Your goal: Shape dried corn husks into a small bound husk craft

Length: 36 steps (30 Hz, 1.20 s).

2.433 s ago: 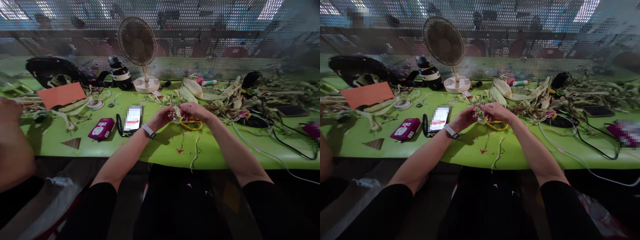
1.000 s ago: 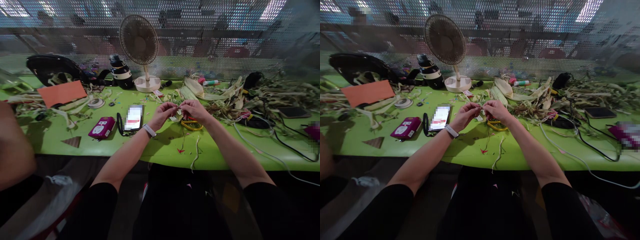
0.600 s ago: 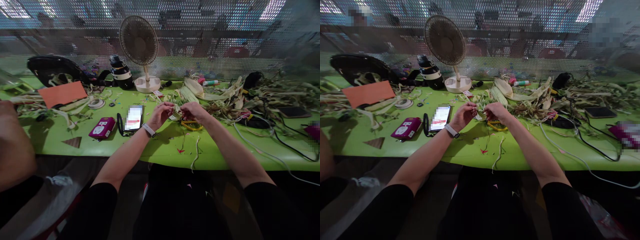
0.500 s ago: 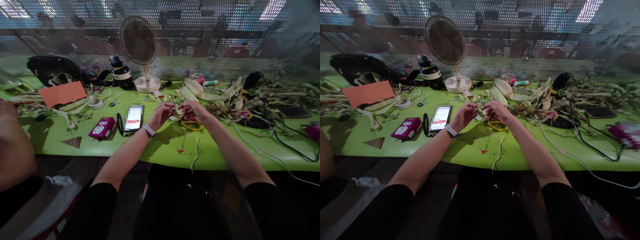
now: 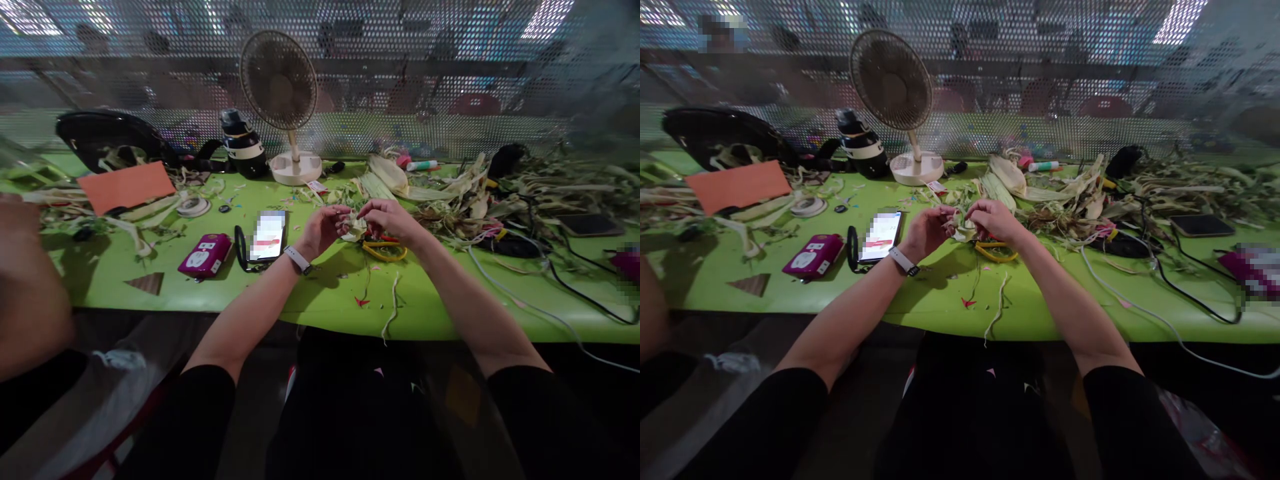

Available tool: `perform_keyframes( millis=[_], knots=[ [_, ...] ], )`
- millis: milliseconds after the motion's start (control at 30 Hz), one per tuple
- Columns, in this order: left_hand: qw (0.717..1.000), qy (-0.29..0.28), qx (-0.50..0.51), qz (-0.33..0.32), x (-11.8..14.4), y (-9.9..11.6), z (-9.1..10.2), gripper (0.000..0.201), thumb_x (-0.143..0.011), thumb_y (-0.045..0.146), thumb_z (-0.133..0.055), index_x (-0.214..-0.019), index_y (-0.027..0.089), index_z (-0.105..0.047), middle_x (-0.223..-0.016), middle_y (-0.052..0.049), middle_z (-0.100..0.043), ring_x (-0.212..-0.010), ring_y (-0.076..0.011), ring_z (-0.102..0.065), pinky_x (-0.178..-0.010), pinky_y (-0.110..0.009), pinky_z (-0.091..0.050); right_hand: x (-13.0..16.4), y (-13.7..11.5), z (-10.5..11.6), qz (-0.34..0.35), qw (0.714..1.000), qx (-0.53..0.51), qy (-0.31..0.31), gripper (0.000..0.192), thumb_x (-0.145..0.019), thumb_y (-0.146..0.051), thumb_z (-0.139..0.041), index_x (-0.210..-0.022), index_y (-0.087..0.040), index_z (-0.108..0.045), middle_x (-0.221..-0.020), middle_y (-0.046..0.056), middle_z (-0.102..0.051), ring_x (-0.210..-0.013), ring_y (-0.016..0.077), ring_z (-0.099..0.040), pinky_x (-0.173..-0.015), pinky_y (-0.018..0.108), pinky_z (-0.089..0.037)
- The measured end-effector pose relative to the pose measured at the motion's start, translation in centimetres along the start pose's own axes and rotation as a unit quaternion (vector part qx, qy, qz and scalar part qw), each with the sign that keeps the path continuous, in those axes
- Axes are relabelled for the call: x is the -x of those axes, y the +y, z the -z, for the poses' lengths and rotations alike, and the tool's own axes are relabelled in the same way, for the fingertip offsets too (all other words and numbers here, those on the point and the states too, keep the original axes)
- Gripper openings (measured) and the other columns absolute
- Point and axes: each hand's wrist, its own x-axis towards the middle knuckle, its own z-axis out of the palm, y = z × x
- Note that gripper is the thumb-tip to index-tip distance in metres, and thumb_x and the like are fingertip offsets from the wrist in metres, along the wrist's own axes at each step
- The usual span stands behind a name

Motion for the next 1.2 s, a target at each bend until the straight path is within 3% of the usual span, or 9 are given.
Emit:
perform_keyframes(
  millis=[133, 267, 367, 467, 600, 700, 1000, 1200],
  knots=[
    [0.996, -0.024, -0.025, 0.087, 0.0, -0.1, 0.4, 0.012, -0.075, 0.005, -0.060, -0.081, 0.011, -0.068, -0.063, 0.000, -0.064, -0.049, -0.0053, -0.055, -0.053, -0.017, -0.048, 0.0, -0.1, 0.3, -0.007, 1.000, 0.000, -0.016, 0.010, -0.074, -0.009, -0.057, -0.072, -0.017, -0.061, -0.046, -0.006, -0.054, -0.038, 0.0076, -0.049, -0.039, 0.019, -0.041],
    [0.990, -0.036, -0.050, 0.126, -0.1, -0.5, 0.9, 0.009, -0.077, 0.004, -0.066, -0.081, 0.012, -0.067, -0.068, -0.002, -0.067, -0.052, -0.0052, -0.058, -0.054, -0.016, -0.049, 0.0, -0.2, 0.6, 0.029, 0.999, -0.006, -0.014, 0.008, -0.075, -0.012, -0.059, -0.069, -0.018, -0.059, -0.045, -0.006, -0.053, -0.038, 0.0067, -0.046, -0.039, 0.018, -0.040],
    [0.988, -0.043, -0.032, 0.145, -0.3, -0.5, 1.0, 0.004, -0.081, 0.010, -0.063, -0.080, 0.012, -0.067, -0.066, -0.002, -0.067, -0.053, -0.0066, -0.060, -0.055, -0.017, -0.051, 0.1, -0.1, 0.8, 0.021, 0.998, 0.028, -0.048, 0.007, -0.076, -0.016, -0.061, -0.071, -0.019, -0.059, -0.041, -0.007, -0.051, -0.035, 0.0068, -0.043, -0.036, 0.018, -0.036],
    [0.985, -0.044, -0.007, 0.165, -0.3, -0.2, 0.9, 0.013, -0.079, 0.010, -0.055, -0.079, 0.012, -0.068, -0.066, -0.005, -0.070, -0.058, -0.0108, -0.066, -0.058, -0.020, -0.054, 0.5, -0.2, 1.0, 0.016, 0.993, 0.053, -0.101, 0.007, -0.078, -0.018, -0.060, -0.071, -0.019, -0.058, -0.041, -0.008, -0.049, -0.034, 0.0064, -0.041, -0.036, 0.018, -0.033],
    [0.986, -0.047, 0.017, 0.162, -0.2, 0.1, 1.0, 0.029, -0.062, -0.002, -0.048, -0.080, 0.011, -0.067, -0.072, -0.007, -0.073, -0.066, -0.0131, -0.071, -0.065, -0.021, -0.057, 1.1, -0.9, 1.5, 0.030, 0.981, 0.054, -0.184, 0.003, -0.074, -0.019, -0.062, -0.073, -0.018, -0.060, -0.047, -0.008, -0.050, -0.037, 0.0054, -0.042, -0.037, 0.017, -0.034],
    [0.987, -0.056, 0.022, 0.152, -0.1, 0.1, 1.1, 0.034, -0.060, -0.006, -0.047, -0.082, 0.010, -0.067, -0.075, -0.007, -0.074, -0.069, -0.0121, -0.072, -0.068, -0.019, -0.058, 1.4, -1.3, 1.9, 0.029, 0.979, 0.048, -0.194, 0.004, -0.072, -0.018, -0.063, -0.075, -0.016, -0.062, -0.051, -0.007, -0.050, -0.037, 0.0053, -0.040, -0.036, 0.018, -0.033],
    [0.984, -0.111, -0.015, 0.137, -0.1, -0.5, 1.5, 0.019, -0.080, -0.005, -0.057, -0.091, 0.008, -0.065, -0.094, -0.009, -0.076, -0.090, -0.0119, -0.074, -0.092, -0.019, -0.054, 0.8, -0.7, 2.9, 0.050, 0.977, 0.043, -0.204, 0.006, -0.074, -0.021, -0.059, -0.073, -0.015, -0.059, -0.048, -0.006, -0.050, -0.039, 0.0063, -0.041, -0.039, 0.019, -0.032],
    [0.988, -0.077, -0.024, 0.131, -0.1, -0.7, 1.3, 0.014, -0.084, -0.004, -0.060, -0.087, 0.009, -0.066, -0.081, -0.005, -0.075, -0.076, -0.0093, -0.074, -0.074, -0.014, -0.057, 0.9, -0.8, 2.3, 0.032, 0.980, 0.095, -0.170, 0.025, -0.077, -0.039, -0.067, -0.072, -0.016, -0.058, -0.051, -0.007, -0.047, -0.043, 0.0054, -0.039, -0.041, 0.020, -0.028]
  ],
)
